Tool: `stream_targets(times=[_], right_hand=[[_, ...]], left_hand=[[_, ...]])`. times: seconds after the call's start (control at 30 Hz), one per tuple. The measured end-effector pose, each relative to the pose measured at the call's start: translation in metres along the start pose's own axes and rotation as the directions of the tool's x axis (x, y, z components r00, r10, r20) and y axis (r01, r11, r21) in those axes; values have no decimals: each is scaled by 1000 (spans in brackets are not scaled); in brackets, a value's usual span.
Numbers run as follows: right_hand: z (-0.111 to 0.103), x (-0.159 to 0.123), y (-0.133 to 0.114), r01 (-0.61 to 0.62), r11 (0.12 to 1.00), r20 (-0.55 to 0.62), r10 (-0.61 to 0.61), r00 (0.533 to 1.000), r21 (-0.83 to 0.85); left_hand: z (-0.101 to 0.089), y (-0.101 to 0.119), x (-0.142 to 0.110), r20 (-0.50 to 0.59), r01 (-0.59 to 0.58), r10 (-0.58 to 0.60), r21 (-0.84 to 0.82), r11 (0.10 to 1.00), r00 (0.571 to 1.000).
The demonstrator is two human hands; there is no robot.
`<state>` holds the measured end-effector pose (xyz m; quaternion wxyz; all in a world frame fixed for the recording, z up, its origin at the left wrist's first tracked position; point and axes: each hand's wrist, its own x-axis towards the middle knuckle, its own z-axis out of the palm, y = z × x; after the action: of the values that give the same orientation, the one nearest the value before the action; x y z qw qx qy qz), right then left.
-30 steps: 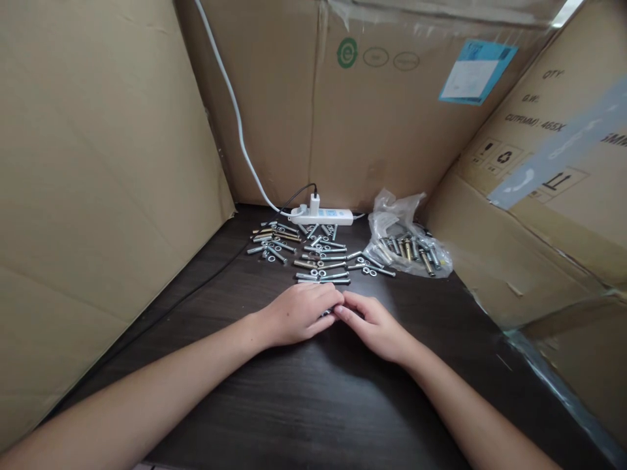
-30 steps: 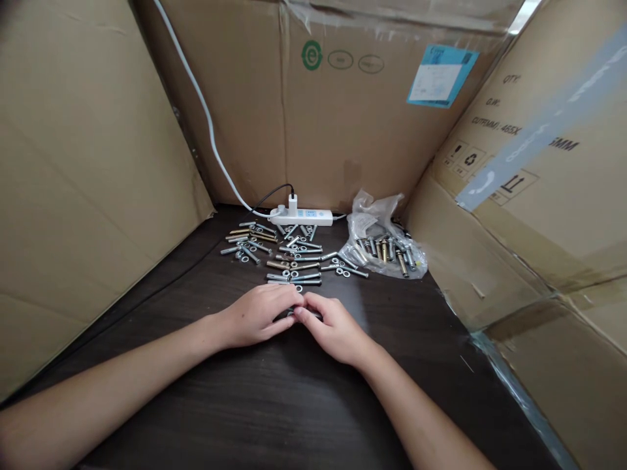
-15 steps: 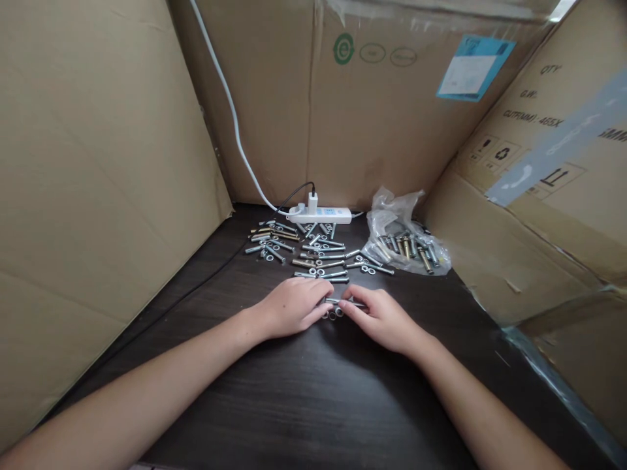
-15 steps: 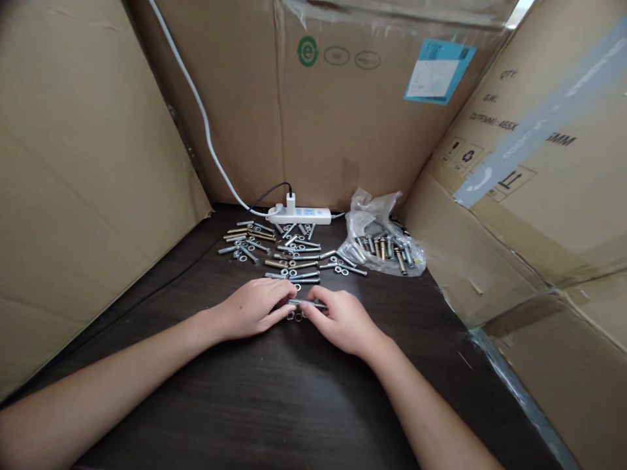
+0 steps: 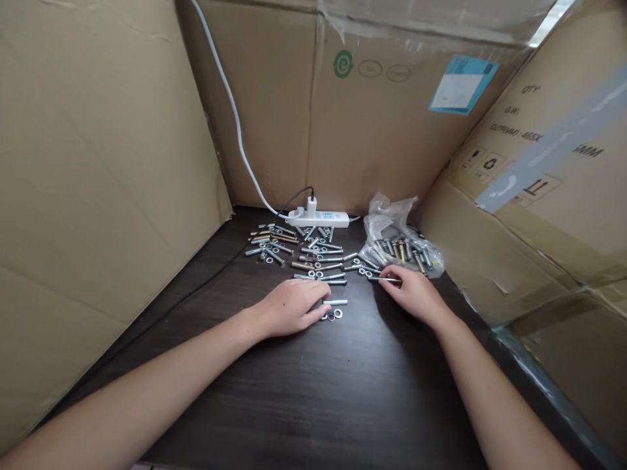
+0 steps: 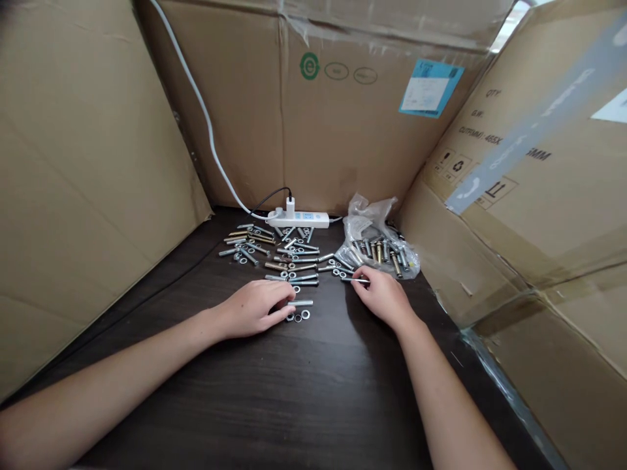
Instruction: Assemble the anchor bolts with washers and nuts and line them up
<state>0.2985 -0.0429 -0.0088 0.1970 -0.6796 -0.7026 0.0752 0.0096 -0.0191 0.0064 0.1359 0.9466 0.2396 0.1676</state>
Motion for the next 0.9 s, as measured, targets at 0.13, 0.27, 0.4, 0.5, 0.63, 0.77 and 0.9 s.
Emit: stream_targets(times=[0.13, 0.27, 0.4, 0.5, 0.63, 0.77, 0.9], right_hand=[[3, 2, 1, 10, 999, -17, -11, 1000, -41], [7, 4, 4, 71, 996, -39, -74, 997, -57], [10, 6, 7, 123, 990, -55, -127, 990, -67], [10, 7, 6, 138, 987, -82, -145, 986, -77], [5, 3, -8, 186, 982, -156, -188, 970, -27], [0, -11, -42, 326, 939, -97, -316, 944, 113], [3, -23, -71, 432, 889, 18, -439, 898, 149]], left_hand=[[-1, 0, 0, 17, -11, 11, -5, 1000, 1000], [0, 0, 0, 23, -5, 5, -4, 1000, 1000], [1, 1, 0, 38, -19, 19, -11, 1000, 999], [0, 1, 0, 42, -28, 28, -17, 999, 999], [1, 0, 0, 41, -29, 29, -13, 1000, 999], [2, 0, 0, 23, -10, 10, 10, 1000, 1000], [2, 0, 0, 19, 11, -12, 22, 1000, 1000]])
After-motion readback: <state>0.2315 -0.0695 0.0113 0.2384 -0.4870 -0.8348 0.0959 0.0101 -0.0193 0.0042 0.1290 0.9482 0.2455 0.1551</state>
